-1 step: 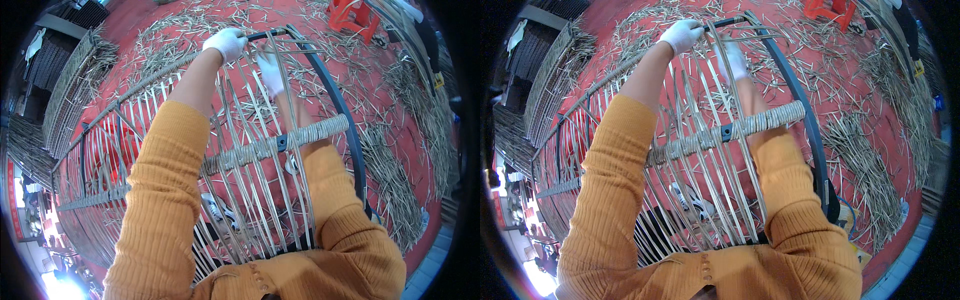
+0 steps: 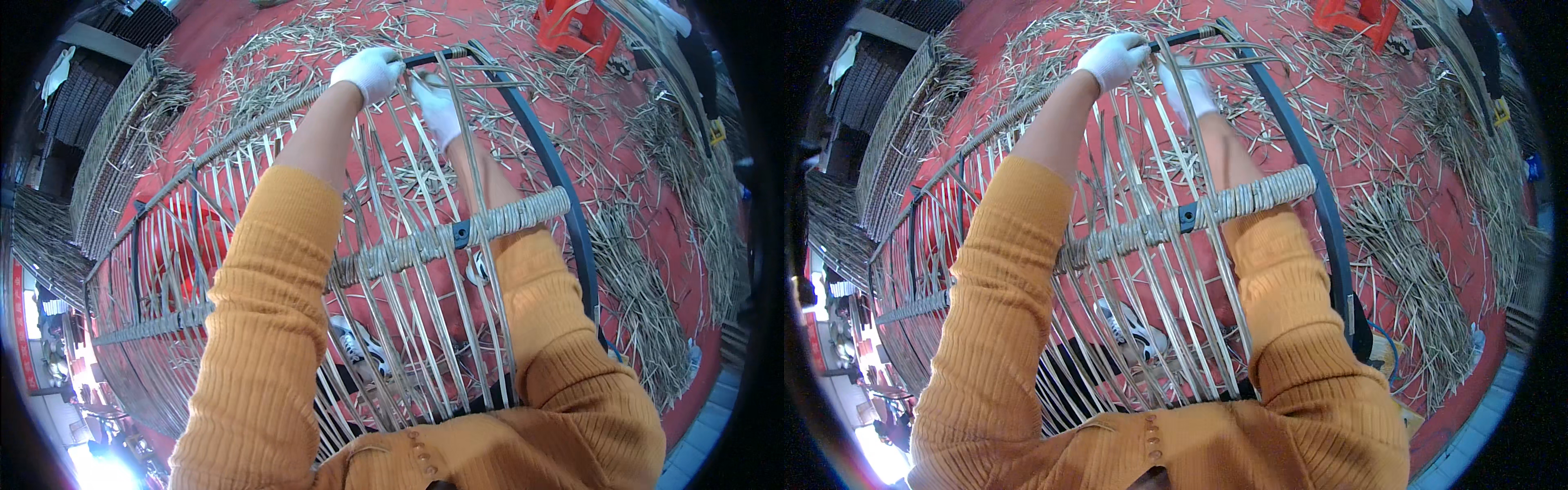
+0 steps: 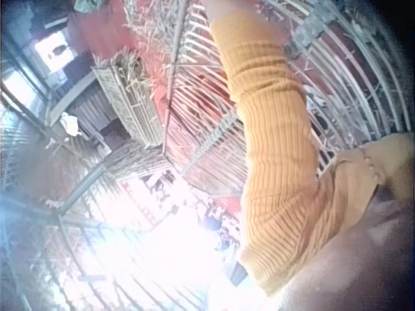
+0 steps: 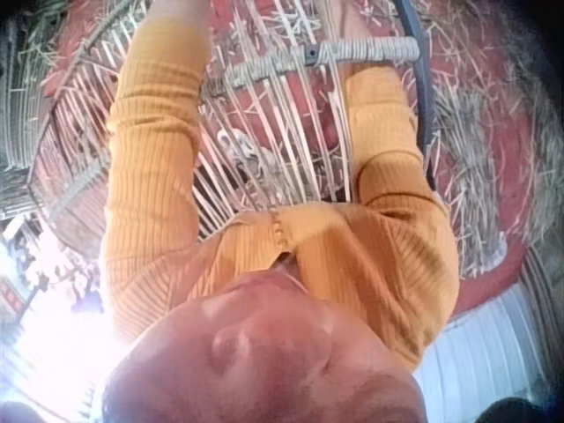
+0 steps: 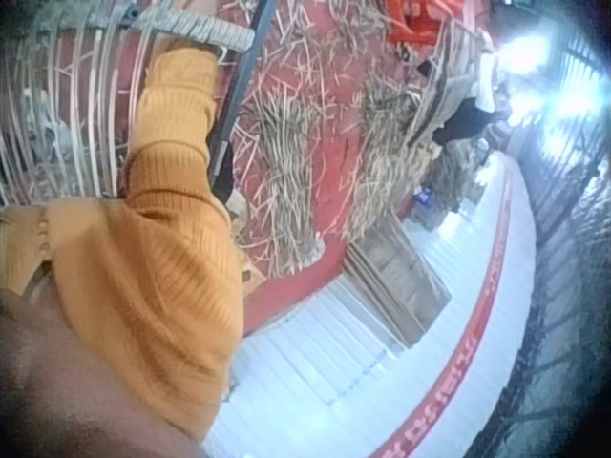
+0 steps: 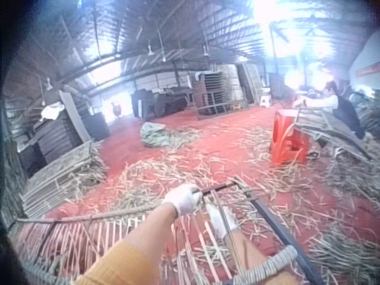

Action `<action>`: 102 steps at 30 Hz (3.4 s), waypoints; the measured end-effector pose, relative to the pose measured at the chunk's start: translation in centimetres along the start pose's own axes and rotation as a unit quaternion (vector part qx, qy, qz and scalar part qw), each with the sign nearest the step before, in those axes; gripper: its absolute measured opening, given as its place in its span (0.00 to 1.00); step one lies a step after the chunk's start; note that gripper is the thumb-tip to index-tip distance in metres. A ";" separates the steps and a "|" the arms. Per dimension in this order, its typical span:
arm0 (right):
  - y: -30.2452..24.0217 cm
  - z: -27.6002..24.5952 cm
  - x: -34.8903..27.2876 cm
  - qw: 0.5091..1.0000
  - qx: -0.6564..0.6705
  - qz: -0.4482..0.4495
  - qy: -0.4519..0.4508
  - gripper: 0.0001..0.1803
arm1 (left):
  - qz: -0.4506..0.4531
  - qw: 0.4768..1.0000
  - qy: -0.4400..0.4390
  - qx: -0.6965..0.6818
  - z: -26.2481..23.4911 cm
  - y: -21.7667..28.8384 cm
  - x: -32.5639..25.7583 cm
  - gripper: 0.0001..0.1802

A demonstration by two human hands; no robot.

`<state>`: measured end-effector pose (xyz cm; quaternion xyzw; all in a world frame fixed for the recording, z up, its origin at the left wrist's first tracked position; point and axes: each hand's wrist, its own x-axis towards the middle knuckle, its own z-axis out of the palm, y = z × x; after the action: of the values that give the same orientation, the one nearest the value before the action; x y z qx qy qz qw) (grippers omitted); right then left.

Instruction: The person weaves a basket by wrapping a flexible reed around a metal frame. They use a staple gun to secure the reed and pliers to trim excess material.

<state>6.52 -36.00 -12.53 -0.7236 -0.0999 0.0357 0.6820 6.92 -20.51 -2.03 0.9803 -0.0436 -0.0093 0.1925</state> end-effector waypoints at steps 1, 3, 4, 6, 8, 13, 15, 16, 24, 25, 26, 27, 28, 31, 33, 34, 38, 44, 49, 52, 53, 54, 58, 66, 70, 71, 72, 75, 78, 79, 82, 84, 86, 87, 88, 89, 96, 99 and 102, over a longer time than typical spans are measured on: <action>-0.4 0.3 0.6 0.999 -0.018 0.026 0.002 0.18 | 0.008 1.000 0.000 0.009 0.0 -0.5 0.0 0.20; -1.1 0.6 1.0 0.996 0.081 0.031 0.001 0.16 | 0.054 0.998 0.031 -0.012 0.5 -1.0 -0.4 0.21; -1.3 0.5 0.2 0.982 0.185 0.037 -0.010 0.15 | 0.068 0.996 0.056 -0.027 0.8 -1.0 -0.8 0.22; -1.9 0.1 -1.9 0.932 0.359 0.031 -0.033 0.10 | 0.116 0.982 0.121 -0.083 1.4 -0.6 -1.5 0.25; -2.6 -0.1 -2.9 0.897 0.436 0.030 -0.068 0.10 | 0.064 0.977 0.108 -0.171 1.5 -0.2 -1.2 0.21; -1.0 0.3 0.5 0.856 0.506 0.105 0.010 0.11 | -0.085 0.988 -0.066 -0.108 0.0 -1.4 5.4 0.19; 1.4 0.1 2.4 0.951 0.306 -0.029 -0.031 0.12 | -0.036 0.991 -0.120 -0.036 0.4 -3.1 7.9 0.20; 2.4 -0.1 3.4 0.979 -0.048 -0.198 -0.021 0.12 | -0.112 0.976 -0.158 -0.105 1.0 -3.5 9.0 0.19; 4.2 0.6 4.6 0.961 -0.219 -0.144 0.087 0.15 | -0.092 0.993 0.067 -0.015 1.4 -1.5 6.2 0.15; 4.2 0.4 2.5 0.973 -0.179 -0.103 0.105 0.16 | -0.042 0.988 0.132 -0.065 1.3 -1.2 4.5 0.17; 4.0 0.2 0.4 0.980 -0.132 -0.080 0.128 0.18 | 0.010 0.974 0.197 -0.114 1.4 -1.0 2.6 0.19; 4.1 -1.6 -2.9 0.964 -0.251 -0.045 0.069 0.13 | 0.037 0.961 0.196 -0.193 0.9 -0.9 0.9 0.20; 4.2 -2.9 -6.8 0.979 -0.203 -0.022 0.025 0.13 | 0.048 0.945 0.178 -0.269 0.6 -0.6 -1.1 0.20; 3.1 -6.5 -17.7 0.948 -0.316 0.019 -0.027 0.13 | -0.038 0.845 0.117 -0.520 -1.6 2.2 -6.7 0.16; 1.0 -9.0 -24.9 0.900 -0.421 0.086 -0.079 0.16 | -0.006 0.898 0.206 -0.390 -2.5 6.4 -12.0 0.12; -0.2 -10.3 -28.5 0.897 -0.414 0.120 -0.096 0.16 | 0.098 0.932 0.298 -0.184 -2.6 9.1 -14.9 0.10; -4.5 -14.5 -41.6 0.904 -0.376 0.173 -0.110 0.16 | 0.438 0.894 0.087 0.023 2.6 20.8 -26.7 0.06; -7.8 -16.1 -49.8 0.941 -0.307 0.127 0.069 0.09 | 0.439 0.816 -0.344 0.151 11.3 26.8 -30.8 0.09; -9.8 -17.5 -56.8 0.938 -0.100 0.180 0.279 0.08 | 0.436 0.806 -0.360 0.175 14.0 29.3 -34.3 0.11; -7.6 -18.9 -58.4 0.916 0.176 0.257 0.250 0.17 | 0.443 0.788 -0.399 0.156 14.9 30.4 -35.4 0.11; -6.6 -19.4 -58.2 0.928 0.188 0.239 0.216 0.21 | 0.446 0.774 -0.422 0.150 15.4 30.7 -35.4 0.12; -5.8 -19.7 -57.9 0.933 0.205 0.224 0.193 0.25 | 0.461 0.764 -0.430 0.139 15.8 30.6 -35.3 0.12; -4.2 -20.1 -56.7 0.934 0.198 0.293 0.045 0.29 | 0.476 0.737 -0.464 0.125 17.3 30.5 -35.4 0.12; -6.6 -20.2 -57.5 0.915 0.078 0.387 0.086 0.11 | 0.328 0.935 0.076 -0.110 4.9 25.2 -27.7 0.15; -7.0 -20.3 -58.1 0.890 0.135 0.428 0.087 0.10 | 0.172 0.978 0.106 0.052 1.3 18.1 -23.2 0.18; -7.1 -20.1 -58.2 0.886 0.131 0.438 0.076 0.10 | 0.157 0.983 0.087 0.033 1.8 17.1 -22.8 0.18; -7.2 -19.9 -58.2 0.885 0.125 0.441 0.079 0.10 | 0.143 0.987 0.069 0.013 2.4 16.4 -22.6 0.18; -7.3 -19.1 -58.2 0.881 0.115 0.451 0.089 0.09 | 0.136 0.989 0.055 -0.006 4.0 15.6 -22.7 0.19; -7.3 -18.9 -58.1 0.879 0.119 0.451 0.098 0.09 | 0.144 0.988 0.061 0.003 4.3 15.8 -22.7 0.20; -7.3 -18.9 -58.0 0.881 0.115 0.451 0.089 0.09 | 0.139 0.988 0.062 0.002 4.2 15.8 -22.7 0.20; -7.0 -19.2 -57.8 0.881 0.076 0.463 0.060 0.10 | 0.135 0.989 0.059 -0.007 4.0 15.4 -22.4 0.20; -7.1 -19.3 -57.7 0.875 0.072 0.476 0.049 0.11 | 0.135 0.990 0.047 -0.012 4.3 15.0 -22.2 0.21; -7.8 -19.4 -57.6 0.870 0.106 0.478 0.050 0.11 | 0.137 0.990 0.032 -0.011 4.8 14.4 -21.8 0.22; -8.4 -19.5 -57.6 0.871 0.091 0.481 0.042 0.11 | 0.161 0.985 0.056 -0.016 5.1 14.0 -21.6 0.20; -9.2 -19.7 -57.6 0.874 0.084 0.477 0.036 0.12 | 0.186 0.979 0.080 -0.020 5.3 13.6 -21.3 0.19; -10.2 -19.9 -57.6 0.884 0.093 0.458 0.021 0.12 | 0.212 0.971 0.104 -0.022 5.3 13.2 -20.9 0.18; -17.1 -20.5 -46.9 0.928 0.162 0.321 -0.098 0.15 | 0.176 0.980 0.034 -0.082 4.6 11.2 -18.5 0.19; -17.0 -17.9 -33.8 0.927 0.165 0.310 -0.130 0.13 | 0.120 0.978 0.056 -0.163 4.5 11.5 -18.9 0.18; -16.1 -15.1 -21.7 0.936 0.182 0.239 -0.184 0.11 | 0.057 0.976 0.028 -0.208 4.3 12.3 -19.8 0.19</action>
<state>-13.40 -54.20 2.68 -0.5702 -0.0392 0.3477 0.7433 -13.92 -31.73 -1.36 0.9146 -0.0908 0.0204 0.3934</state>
